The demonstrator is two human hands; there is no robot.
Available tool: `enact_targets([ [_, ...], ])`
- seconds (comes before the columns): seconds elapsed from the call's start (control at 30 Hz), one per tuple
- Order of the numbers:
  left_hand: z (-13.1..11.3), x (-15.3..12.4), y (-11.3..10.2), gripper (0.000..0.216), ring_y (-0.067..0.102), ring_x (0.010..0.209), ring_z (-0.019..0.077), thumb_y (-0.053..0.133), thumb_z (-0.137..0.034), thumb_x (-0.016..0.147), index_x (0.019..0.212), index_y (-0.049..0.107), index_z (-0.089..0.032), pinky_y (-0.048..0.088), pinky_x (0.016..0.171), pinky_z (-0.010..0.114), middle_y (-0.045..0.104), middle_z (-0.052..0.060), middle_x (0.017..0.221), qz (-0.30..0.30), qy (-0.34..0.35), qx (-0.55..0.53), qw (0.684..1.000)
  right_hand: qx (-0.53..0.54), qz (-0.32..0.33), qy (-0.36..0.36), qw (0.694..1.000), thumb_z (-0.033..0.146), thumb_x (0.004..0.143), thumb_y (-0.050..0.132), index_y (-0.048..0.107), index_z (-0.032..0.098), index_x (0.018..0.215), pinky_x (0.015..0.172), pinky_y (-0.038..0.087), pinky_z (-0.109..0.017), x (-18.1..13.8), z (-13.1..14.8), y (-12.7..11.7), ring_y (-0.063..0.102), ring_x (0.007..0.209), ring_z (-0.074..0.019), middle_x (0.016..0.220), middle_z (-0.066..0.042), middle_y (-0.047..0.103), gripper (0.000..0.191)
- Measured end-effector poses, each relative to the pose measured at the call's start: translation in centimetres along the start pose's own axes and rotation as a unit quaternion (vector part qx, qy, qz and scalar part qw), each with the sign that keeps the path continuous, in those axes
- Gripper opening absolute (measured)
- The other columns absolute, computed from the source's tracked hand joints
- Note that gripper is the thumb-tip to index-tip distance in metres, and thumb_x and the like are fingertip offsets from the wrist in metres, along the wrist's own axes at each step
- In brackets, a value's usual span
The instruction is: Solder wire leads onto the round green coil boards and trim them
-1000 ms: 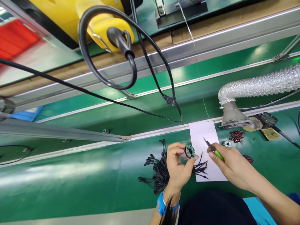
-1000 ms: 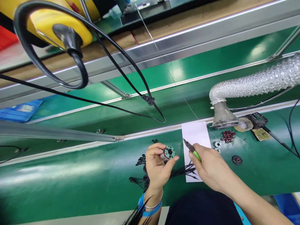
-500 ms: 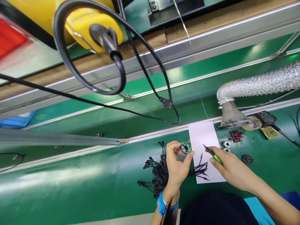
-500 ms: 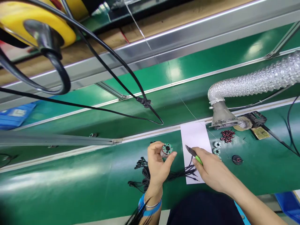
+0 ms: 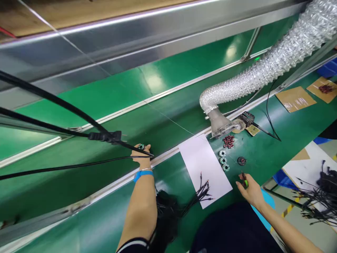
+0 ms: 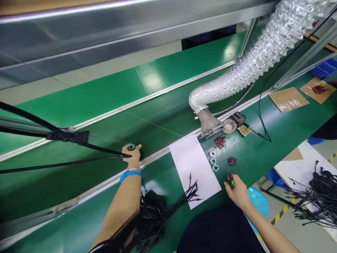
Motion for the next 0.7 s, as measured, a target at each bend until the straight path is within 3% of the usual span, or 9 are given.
enact_targets([
  [0.1,0.0,-1.9,-0.6,0.067,0.038,0.126,0.0349,0.074,-0.022,0.07,0.128,0.045,-0.005,0.024,0.107,0.056,0.044,0.021,0.131,-0.044,0.019,0.0,0.999,0.01,-0.017,0.006,1.0,0.047,0.079,0.058,0.048,0.012,0.12,0.082,0.047,-0.033,3.0,0.8,1.6,0.057,0.082,-0.0149,0.106,-0.01,0.06,0.054],
  [0.2,-0.8,-7.3,-0.9,0.068,0.028,0.13,0.036,0.069,-0.024,0.073,0.13,0.04,-0.002,0.022,0.109,0.053,0.036,0.024,0.135,-0.033,0.096,-0.038,0.994,0.009,-0.018,0.02,1.0,0.044,0.078,0.061,0.052,0.012,0.113,0.077,0.046,-0.032,5.2,2.2,3.0,0.056,0.078,-0.0146,0.092,-0.006,0.06,0.048],
  [0.27,-1.7,-12.7,-0.9,0.053,0.037,0.124,0.0306,0.064,-0.027,0.078,0.124,0.046,-0.007,0.034,0.103,0.046,0.044,0.018,0.127,0.031,0.164,-0.084,0.982,0.009,-0.021,0.027,0.999,0.04,0.078,0.061,0.053,0.012,0.105,0.074,0.045,-0.031,5.7,3.0,2.9,0.054,0.073,-0.0136,0.084,-0.005,0.059,0.04],
  [0.33,-2.8,-19.0,-0.8,0.033,0.052,0.102,0.0234,0.058,-0.028,0.082,0.111,0.053,-0.012,0.045,0.09,0.04,0.053,0.013,0.112,0.131,0.216,-0.134,0.958,0.015,-0.022,0.023,0.999,0.038,0.077,0.062,0.053,0.012,0.1,0.069,0.043,-0.028,5.5,3.7,2.0,0.053,0.068,-0.0123,0.08,-0.003,0.058,0.036],
  [0.4,-4.4,-25.5,-0.8,0.023,0.058,0.083,0.0164,0.058,-0.024,0.082,0.104,0.058,-0.015,0.05,0.08,0.034,0.058,0.008,0.101,0.268,0.269,-0.183,0.907,0.029,-0.019,0.006,0.999,0.04,0.075,0.063,0.052,0.014,0.097,0.062,0.041,-0.025,4.7,4.9,0.6,0.05,0.061,-0.0112,0.073,-0.001,0.056,0.036],
  [0.47,-6.4,-30.9,-1.3,0.039,0.06,0.093,0.0166,0.065,-0.02,0.077,0.115,0.056,-0.019,0.052,0.08,0.03,0.058,0.008,0.111,0.375,0.31,-0.229,0.843,0.05,-0.014,-0.026,0.998,0.045,0.074,0.063,0.05,0.015,0.095,0.058,0.04,-0.024,3.6,6.9,-1.0,0.048,0.057,-0.0107,0.065,0.002,0.051,0.039],
  [0.5,-7.3,-32.8,-1.8,0.052,0.058,0.103,0.0186,0.071,-0.02,0.072,0.121,0.053,-0.02,0.053,0.083,0.03,0.054,0.01,0.12,0.399,0.318,-0.252,0.822,0.063,-0.012,-0.047,0.997,0.048,0.074,0.063,0.048,0.015,0.094,0.059,0.041,-0.024,3.1,8.1,-1.7,0.049,0.057,-0.0106,0.065,0.002,0.05,0.041],
  [0.6,-9.3,-35.2,-3.4,0.05,0.051,0.114,0.0199,0.07,-0.017,0.075,0.121,0.05,-0.021,0.051,0.087,0.031,0.048,0.011,0.124,0.391,0.305,-0.314,0.809,0.093,-0.005,-0.112,0.989,0.054,0.077,0.061,0.046,0.016,0.094,0.063,0.043,-0.023,1.8,12.2,-3.6,0.05,0.061,-0.01,0.071,0.001,0.053,0.045],
  [0.7,-9.9,-34.3,-4.9,0.036,0.056,0.1,0.0161,0.063,-0.018,0.084,0.116,0.047,-0.02,0.052,0.082,0.029,0.051,0.01,0.109,0.365,0.259,-0.367,0.816,0.102,0.027,-0.18,0.978,0.057,0.082,0.057,0.048,0.015,0.097,0.063,0.044,-0.022,1.2,15.8,-5.4,0.052,0.064,-0.0097,0.076,-0.001,0.055,0.045],
])
Point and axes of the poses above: each hand's wrist, its own x-axis towards the middle knuckle, its own y-axis out of the palm, z = x × y, the point moved 4 cm from there along x, towards the middle knuckle
